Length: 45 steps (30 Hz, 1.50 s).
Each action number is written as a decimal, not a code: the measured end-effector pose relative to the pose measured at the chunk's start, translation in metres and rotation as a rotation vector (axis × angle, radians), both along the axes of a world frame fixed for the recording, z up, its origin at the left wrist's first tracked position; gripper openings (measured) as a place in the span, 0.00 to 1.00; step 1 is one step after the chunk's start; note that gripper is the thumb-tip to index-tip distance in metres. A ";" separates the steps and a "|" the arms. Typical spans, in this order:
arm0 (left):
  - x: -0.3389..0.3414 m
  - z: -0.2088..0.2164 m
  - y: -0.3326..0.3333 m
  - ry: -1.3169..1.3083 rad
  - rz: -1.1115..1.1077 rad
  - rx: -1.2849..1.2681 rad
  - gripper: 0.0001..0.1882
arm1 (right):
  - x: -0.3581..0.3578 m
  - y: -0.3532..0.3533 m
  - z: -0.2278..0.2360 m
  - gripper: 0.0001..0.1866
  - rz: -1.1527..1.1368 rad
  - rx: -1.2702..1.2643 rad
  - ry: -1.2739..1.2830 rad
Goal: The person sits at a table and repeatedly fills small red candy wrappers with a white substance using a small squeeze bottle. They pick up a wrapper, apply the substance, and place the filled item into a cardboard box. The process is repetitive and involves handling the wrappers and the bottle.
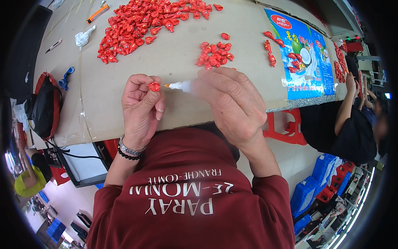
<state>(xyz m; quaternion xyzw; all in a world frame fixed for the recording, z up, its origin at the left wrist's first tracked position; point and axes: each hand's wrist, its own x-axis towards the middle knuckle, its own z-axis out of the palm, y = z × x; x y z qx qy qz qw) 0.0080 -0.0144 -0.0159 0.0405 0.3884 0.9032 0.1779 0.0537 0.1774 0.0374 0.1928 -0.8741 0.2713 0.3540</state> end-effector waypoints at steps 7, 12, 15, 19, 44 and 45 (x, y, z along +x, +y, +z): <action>0.000 -0.002 0.001 0.043 0.024 -0.015 0.09 | 0.001 0.000 0.003 0.16 0.022 -0.022 0.004; -0.001 -0.004 0.001 0.060 0.036 -0.020 0.09 | 0.002 0.000 0.002 0.16 0.020 0.000 -0.005; -0.001 -0.005 0.000 0.066 0.035 -0.016 0.09 | 0.002 0.000 0.000 0.16 0.032 -0.005 -0.015; -0.001 -0.005 0.001 0.047 0.029 0.003 0.09 | 0.002 0.001 -0.003 0.16 0.028 0.001 -0.015; 0.001 -0.010 0.002 -0.068 -0.105 0.106 0.08 | 0.002 0.002 0.002 0.17 -0.007 -0.057 -0.029; 0.001 -0.010 0.002 -0.064 -0.107 0.104 0.08 | 0.003 0.004 0.001 0.17 -0.029 -0.082 -0.046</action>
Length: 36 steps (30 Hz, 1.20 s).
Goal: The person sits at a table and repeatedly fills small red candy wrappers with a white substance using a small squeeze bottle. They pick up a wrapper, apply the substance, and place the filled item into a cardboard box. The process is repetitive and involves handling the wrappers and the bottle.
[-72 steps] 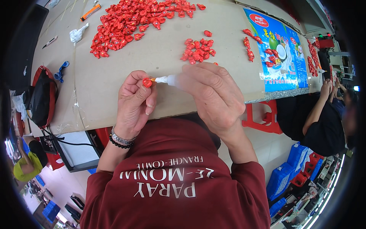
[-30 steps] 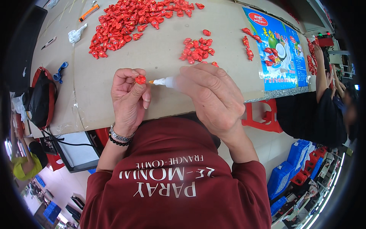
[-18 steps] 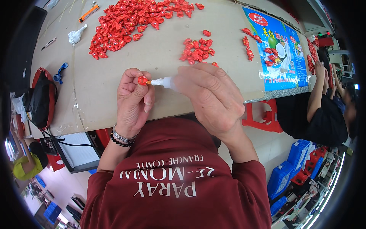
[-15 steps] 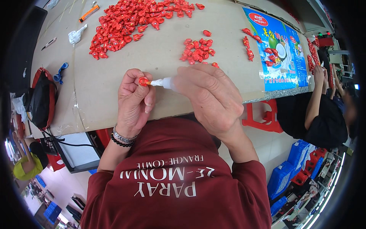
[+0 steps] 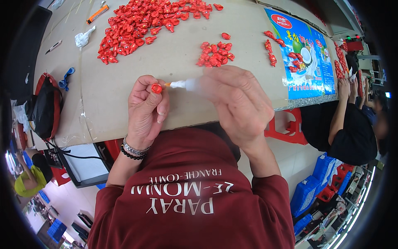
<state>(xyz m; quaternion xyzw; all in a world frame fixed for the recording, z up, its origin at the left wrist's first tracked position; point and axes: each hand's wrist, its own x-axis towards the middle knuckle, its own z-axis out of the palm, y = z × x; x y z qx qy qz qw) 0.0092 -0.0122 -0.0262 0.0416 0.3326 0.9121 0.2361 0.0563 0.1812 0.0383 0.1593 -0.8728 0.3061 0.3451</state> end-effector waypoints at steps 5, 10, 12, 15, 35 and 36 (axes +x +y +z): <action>0.003 0.005 0.000 0.008 0.070 -0.125 0.09 | -0.001 0.000 -0.007 0.17 -0.053 -0.317 -0.148; 0.008 0.007 -0.001 0.231 0.173 -0.390 0.10 | -0.003 -0.001 -0.009 0.21 -0.095 -1.001 -0.452; 0.010 0.007 -0.003 0.357 0.226 -0.541 0.11 | -0.005 0.001 -0.010 0.22 -0.033 -1.134 -0.506; 0.012 0.007 -0.005 0.465 0.288 -0.709 0.08 | -0.004 0.003 -0.014 0.24 0.047 -1.270 -0.570; 0.005 0.010 -0.024 0.264 0.299 -0.554 0.10 | -0.051 -0.021 0.017 0.10 0.144 -1.021 -0.635; 0.005 0.011 -0.026 0.258 0.281 -0.556 0.10 | -0.061 -0.022 0.019 0.10 0.188 -0.963 -0.621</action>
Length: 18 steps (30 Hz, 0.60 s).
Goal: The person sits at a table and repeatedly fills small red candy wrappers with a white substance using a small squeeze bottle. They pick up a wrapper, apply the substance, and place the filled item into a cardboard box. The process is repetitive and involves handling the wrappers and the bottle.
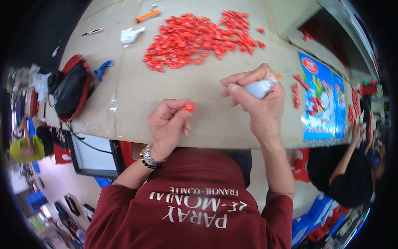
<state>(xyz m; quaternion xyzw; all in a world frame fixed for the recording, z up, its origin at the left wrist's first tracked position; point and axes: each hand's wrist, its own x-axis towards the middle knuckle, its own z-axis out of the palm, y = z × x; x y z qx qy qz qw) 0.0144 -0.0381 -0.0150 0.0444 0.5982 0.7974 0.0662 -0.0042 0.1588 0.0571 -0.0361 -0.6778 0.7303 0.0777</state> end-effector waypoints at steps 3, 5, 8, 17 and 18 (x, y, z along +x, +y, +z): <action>0.003 0.003 -0.010 -0.019 -0.042 0.000 0.10 | -0.038 -0.021 0.011 0.08 0.175 0.138 0.069; 0.003 0.005 -0.017 -0.006 -0.082 0.004 0.10 | -0.068 -0.042 0.017 0.05 0.252 0.280 0.086; 0.005 0.008 -0.028 -0.002 -0.070 0.008 0.11 | -0.116 -0.087 0.015 0.06 0.301 0.534 0.354; 0.003 0.013 -0.064 -0.014 0.121 0.021 0.09 | -0.234 -0.183 -0.042 0.15 0.447 1.127 0.588; 0.003 0.012 -0.068 -0.022 0.151 0.014 0.09 | -0.234 -0.188 -0.049 0.16 0.463 1.178 0.593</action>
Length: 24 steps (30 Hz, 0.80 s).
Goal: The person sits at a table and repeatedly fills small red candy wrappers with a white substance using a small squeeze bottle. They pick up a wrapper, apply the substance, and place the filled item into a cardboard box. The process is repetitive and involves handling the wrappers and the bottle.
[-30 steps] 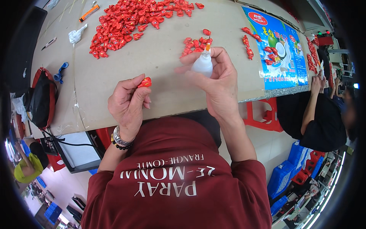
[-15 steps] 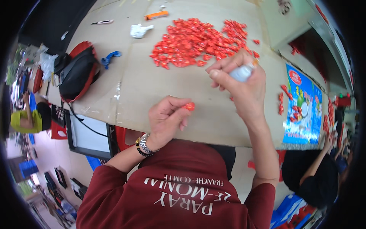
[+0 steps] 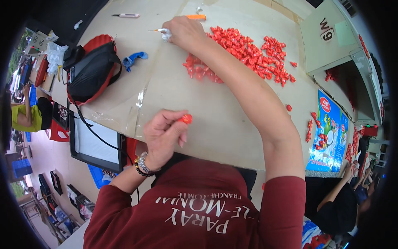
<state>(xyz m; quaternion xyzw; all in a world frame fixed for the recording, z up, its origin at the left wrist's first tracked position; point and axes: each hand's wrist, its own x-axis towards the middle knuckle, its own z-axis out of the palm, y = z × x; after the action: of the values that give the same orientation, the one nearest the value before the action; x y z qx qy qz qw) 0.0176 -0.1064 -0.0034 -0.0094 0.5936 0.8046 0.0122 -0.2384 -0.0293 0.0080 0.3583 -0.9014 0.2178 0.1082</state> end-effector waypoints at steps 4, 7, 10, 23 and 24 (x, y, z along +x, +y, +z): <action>-0.006 -0.005 -0.012 0.055 0.100 -0.031 0.09 | -0.005 0.005 0.014 0.23 0.091 0.223 -0.120; -0.006 -0.002 -0.015 0.071 0.155 -0.041 0.09 | 0.009 0.059 0.092 0.40 0.367 0.134 -0.580; -0.007 -0.006 -0.017 0.100 0.169 -0.093 0.09 | 0.105 0.052 0.078 0.13 -0.197 -0.516 -0.537; -0.002 -0.011 0.000 0.203 0.083 -0.293 0.05 | 0.203 0.079 0.042 0.09 -0.066 -0.529 -0.346; -0.001 -0.011 0.001 0.204 0.083 -0.289 0.05 | 0.201 0.080 0.043 0.09 -0.065 -0.513 -0.343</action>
<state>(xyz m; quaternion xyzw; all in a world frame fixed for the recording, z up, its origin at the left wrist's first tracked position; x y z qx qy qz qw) 0.0164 -0.1058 -0.0144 0.0459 0.7002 0.7076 -0.0828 -0.0369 0.0506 0.0506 0.2481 -0.8331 0.4920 0.0484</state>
